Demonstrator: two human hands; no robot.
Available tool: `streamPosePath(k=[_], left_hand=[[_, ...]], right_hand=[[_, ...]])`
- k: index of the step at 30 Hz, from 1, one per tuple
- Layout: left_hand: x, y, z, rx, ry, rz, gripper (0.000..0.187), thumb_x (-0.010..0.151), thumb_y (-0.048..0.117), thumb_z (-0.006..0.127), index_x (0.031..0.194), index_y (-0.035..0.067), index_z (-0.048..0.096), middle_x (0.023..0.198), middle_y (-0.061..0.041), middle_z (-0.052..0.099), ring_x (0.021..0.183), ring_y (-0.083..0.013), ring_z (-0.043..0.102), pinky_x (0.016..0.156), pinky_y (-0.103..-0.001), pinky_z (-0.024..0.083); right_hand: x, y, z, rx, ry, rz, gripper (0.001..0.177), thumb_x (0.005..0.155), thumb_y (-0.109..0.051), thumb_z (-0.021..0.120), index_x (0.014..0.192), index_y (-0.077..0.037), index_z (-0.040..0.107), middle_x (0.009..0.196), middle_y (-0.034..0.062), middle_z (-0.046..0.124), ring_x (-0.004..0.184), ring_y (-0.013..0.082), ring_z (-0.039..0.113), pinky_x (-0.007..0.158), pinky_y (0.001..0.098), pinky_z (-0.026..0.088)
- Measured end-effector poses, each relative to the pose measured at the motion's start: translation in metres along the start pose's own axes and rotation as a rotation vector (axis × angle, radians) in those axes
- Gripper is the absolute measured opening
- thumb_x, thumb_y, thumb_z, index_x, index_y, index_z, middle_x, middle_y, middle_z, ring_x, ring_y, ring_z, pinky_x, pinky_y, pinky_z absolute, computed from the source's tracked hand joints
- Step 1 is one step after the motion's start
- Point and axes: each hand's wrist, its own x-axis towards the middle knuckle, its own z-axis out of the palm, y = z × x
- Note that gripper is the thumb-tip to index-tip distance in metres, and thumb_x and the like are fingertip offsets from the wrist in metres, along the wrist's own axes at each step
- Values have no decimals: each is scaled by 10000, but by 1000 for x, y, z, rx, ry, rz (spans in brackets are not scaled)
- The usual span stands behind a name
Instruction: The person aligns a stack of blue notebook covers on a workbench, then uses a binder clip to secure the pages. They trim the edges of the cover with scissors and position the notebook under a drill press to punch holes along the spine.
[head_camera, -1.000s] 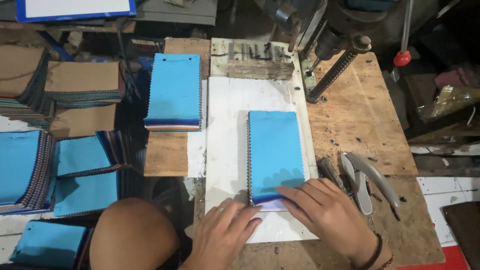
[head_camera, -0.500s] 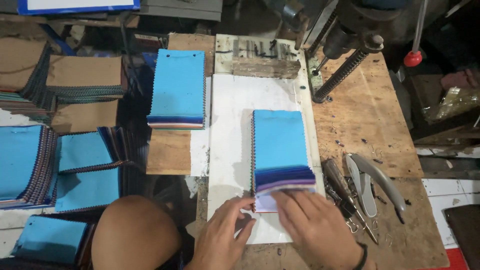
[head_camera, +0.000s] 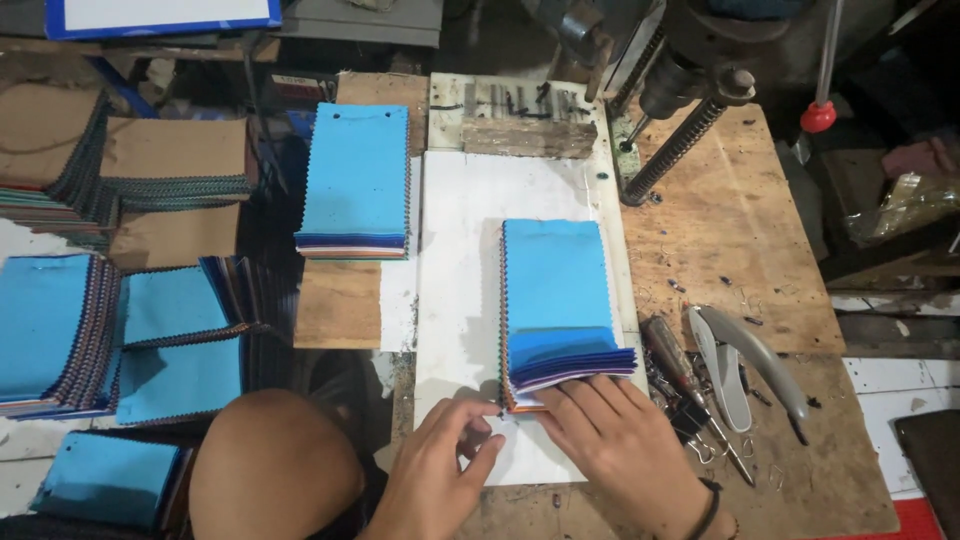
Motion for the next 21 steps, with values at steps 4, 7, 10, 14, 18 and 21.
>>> streamPosePath(k=[4,7,10,14,18,21], left_hand=[[3,26,-13,-72,-102,-243,253,908,378,715,1154,319,716,922,129,696,754,-79,647,777,-246,519],[8,40,-19,-86,-138,-340,258,899,408,699,1138,328,753,881,141,715,723,-66,637,775,-231,524],[11,48,-26,-95,-225,-431,316,944,424,677,1232,296,654,953,122,702,761,-78,623,768,-251,510],[9,45,-23,-140,-170,-414,238,942,385,707,1158,292,673,897,108,658,665,-76,580,701,-246,488],[12,48,-25,-112,-243,-420,265,941,404,692,1190,332,747,903,149,693,672,-47,582,693,-223,488],[15,37,-18,-125,-260,-452,372,953,454,601,1269,332,753,933,178,765,672,-42,558,691,-212,472]], right_hand=[[3,1,-2,22,18,22,192,1004,-267,692,1100,-101,689,779,6,577,695,195,553,672,321,474],[2,4,-2,118,7,74,197,977,-263,730,1086,-104,687,777,12,579,706,195,561,660,319,483],[2,6,-3,141,-5,98,191,976,-250,716,1123,-130,693,794,-7,606,726,180,587,678,315,492],[2,7,-1,101,1,88,175,987,-280,718,1051,-119,702,754,-4,587,697,178,575,662,312,481],[0,7,0,133,-14,104,209,970,-267,728,1113,-115,724,776,-4,627,718,170,598,690,316,510],[1,8,-1,133,-18,110,213,979,-263,707,1131,-114,720,797,-3,637,751,173,612,716,319,519]])
